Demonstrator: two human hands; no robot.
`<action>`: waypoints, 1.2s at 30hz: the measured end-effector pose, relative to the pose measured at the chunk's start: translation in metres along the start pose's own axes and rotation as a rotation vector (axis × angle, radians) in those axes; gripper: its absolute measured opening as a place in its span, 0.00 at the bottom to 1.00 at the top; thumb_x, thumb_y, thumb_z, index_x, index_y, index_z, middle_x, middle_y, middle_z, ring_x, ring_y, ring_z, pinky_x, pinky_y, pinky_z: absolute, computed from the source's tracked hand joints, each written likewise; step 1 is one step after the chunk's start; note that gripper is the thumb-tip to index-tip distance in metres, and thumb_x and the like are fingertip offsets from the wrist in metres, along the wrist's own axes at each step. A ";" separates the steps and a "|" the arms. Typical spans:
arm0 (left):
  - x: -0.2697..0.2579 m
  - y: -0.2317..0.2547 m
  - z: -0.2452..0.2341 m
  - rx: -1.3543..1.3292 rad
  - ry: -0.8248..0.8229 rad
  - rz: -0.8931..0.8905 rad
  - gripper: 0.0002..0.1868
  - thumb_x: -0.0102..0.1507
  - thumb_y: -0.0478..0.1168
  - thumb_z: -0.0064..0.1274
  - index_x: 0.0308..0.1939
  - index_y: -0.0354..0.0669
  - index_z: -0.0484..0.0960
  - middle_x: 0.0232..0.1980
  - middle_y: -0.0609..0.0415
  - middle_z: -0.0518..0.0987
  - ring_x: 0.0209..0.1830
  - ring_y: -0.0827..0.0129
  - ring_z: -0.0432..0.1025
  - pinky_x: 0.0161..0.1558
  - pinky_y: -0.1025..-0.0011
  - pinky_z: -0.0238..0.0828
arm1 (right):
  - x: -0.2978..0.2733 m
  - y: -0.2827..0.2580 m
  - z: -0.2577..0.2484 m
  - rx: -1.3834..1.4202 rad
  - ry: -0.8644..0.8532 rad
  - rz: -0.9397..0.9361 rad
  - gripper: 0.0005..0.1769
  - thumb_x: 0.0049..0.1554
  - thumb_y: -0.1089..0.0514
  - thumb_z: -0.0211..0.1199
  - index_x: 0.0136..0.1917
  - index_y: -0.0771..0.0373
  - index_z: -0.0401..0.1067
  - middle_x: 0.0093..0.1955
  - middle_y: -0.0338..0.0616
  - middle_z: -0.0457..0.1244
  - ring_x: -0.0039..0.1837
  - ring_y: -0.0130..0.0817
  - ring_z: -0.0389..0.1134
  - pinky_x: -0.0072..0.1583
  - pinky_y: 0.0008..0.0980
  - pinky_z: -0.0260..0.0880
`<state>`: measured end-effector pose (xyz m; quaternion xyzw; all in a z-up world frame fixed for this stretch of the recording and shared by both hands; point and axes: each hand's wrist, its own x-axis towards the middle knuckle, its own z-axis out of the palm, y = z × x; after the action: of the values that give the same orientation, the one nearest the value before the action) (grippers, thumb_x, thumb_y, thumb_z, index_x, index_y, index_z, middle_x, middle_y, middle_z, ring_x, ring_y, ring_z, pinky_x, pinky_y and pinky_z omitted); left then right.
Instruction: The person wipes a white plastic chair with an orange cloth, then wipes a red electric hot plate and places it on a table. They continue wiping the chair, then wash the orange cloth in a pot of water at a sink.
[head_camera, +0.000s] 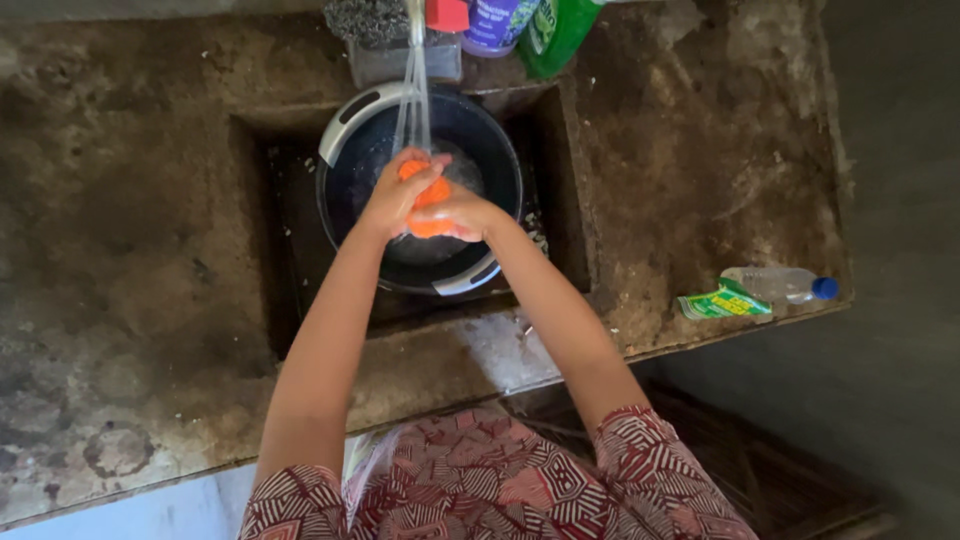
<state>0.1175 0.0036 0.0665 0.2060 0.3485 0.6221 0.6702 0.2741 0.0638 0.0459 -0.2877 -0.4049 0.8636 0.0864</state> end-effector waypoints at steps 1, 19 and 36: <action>0.003 0.002 -0.003 0.007 -0.015 -0.018 0.11 0.65 0.34 0.57 0.47 0.41 0.72 0.58 0.39 0.81 0.51 0.62 0.78 0.54 0.66 0.79 | 0.004 0.002 0.000 -0.058 -0.010 0.023 0.32 0.51 0.68 0.72 0.67 0.67 0.65 0.56 0.48 0.67 0.54 0.37 0.72 0.53 0.35 0.75; 0.035 -0.081 -0.068 0.735 0.868 0.084 0.18 0.67 0.48 0.53 0.41 0.33 0.83 0.34 0.41 0.82 0.31 0.57 0.78 0.36 0.59 0.72 | 0.059 0.087 0.014 -1.394 0.460 -0.371 0.19 0.54 0.50 0.67 0.55 0.62 0.75 0.53 0.58 0.70 0.55 0.56 0.72 0.58 0.48 0.71; 0.098 -0.009 -0.080 0.957 0.446 0.281 0.21 0.53 0.39 0.63 0.51 0.41 0.84 0.45 0.45 0.85 0.46 0.57 0.79 0.49 0.63 0.74 | -0.032 -0.179 0.094 -1.050 0.813 -1.170 0.35 0.54 0.69 0.60 0.75 0.67 0.60 0.66 0.57 0.62 0.68 0.55 0.62 0.71 0.44 0.60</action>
<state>0.0646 0.0851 -0.0145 0.3954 0.6955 0.5062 0.3220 0.2318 0.1084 0.2413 -0.3218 -0.7694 0.2145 0.5084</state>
